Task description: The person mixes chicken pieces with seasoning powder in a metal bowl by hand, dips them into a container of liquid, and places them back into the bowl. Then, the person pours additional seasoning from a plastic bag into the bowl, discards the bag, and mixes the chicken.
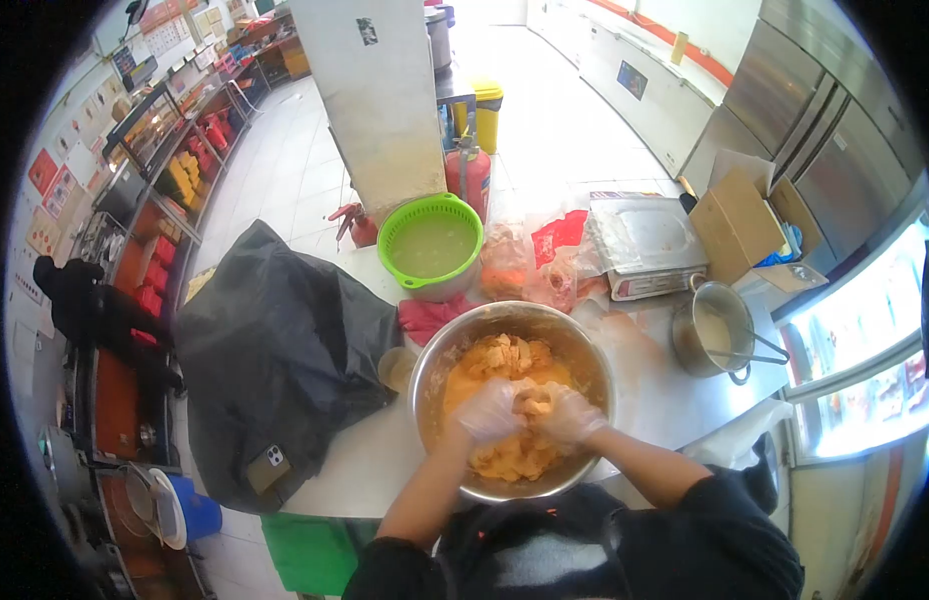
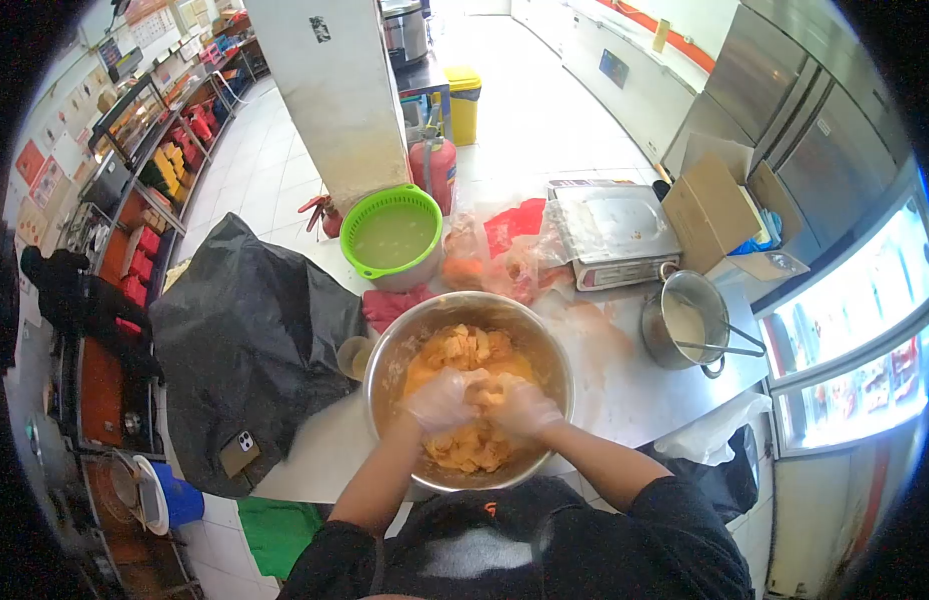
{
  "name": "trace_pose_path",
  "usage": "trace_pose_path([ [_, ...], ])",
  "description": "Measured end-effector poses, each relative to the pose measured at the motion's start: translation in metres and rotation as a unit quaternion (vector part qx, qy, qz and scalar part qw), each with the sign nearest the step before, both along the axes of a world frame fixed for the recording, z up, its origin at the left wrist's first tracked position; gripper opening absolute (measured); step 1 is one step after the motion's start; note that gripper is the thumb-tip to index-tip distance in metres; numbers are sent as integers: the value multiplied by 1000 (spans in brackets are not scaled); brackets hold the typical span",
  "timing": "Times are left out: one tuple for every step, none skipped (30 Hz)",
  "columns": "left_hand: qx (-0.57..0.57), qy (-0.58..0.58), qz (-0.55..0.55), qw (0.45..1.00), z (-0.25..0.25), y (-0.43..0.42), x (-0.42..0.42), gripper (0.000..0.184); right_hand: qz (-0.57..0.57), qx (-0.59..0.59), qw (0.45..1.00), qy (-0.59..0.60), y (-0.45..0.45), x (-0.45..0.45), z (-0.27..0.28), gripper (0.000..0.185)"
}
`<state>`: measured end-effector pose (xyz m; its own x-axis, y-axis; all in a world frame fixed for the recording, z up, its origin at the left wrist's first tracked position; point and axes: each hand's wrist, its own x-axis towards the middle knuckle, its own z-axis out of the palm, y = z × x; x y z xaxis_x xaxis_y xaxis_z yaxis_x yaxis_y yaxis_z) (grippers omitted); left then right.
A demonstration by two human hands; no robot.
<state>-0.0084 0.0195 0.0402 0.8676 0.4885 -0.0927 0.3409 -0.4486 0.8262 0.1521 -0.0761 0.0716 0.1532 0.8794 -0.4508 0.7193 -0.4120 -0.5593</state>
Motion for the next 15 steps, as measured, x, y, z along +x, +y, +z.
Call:
trace_pose_path([
  [-81,-43,21,996,7,0,-3,40,-26,-20,999,-22,0,-3,11,41],
  [-83,-45,23,995,2,2,-4,40,-24,-22,999,-24,0,-2,9,41],
  [-24,-31,17,999,-2,4,-5,41,-8,-20,999,-33,-1,0,6,40],
  [35,-17,13,999,-5,5,-4,43,8,-17,999,-43,-1,3,3,40],
  [33,-19,16,999,-7,3,-3,43,12,-19,999,-45,-2,4,2,40],
  [26,-2,-2,1000,-1,-1,0,42,42,27,999,-18,-3,5,1,39],
  [18,16,-21,999,2,-4,3,41,72,72,995,10,-4,6,1,38],
  [16,14,-17,1000,-12,-5,6,41,77,70,995,9,-4,7,0,38],
  [16,46,-18,999,-38,-5,10,40,92,78,992,16,-3,8,-1,37],
  [15,78,-18,997,-43,-5,12,40,109,87,990,24,-2,9,-2,36],
  [14,75,-11,997,-49,-5,13,40,116,86,989,22,-1,10,-12,36],
  [29,104,-23,994,-43,-5,13,38,64,67,995,48,-2,12,-28,34],
  [43,132,-34,990,-37,-6,14,36,13,47,996,74,-2,10,-31,33],
  [41,128,-24,991,-33,-7,16,36,23,45,996,70,-4,8,-30,33],
  [31,145,-16,989,-30,-9,18,34,-58,8,992,114,-5,-1,-18,33],
])
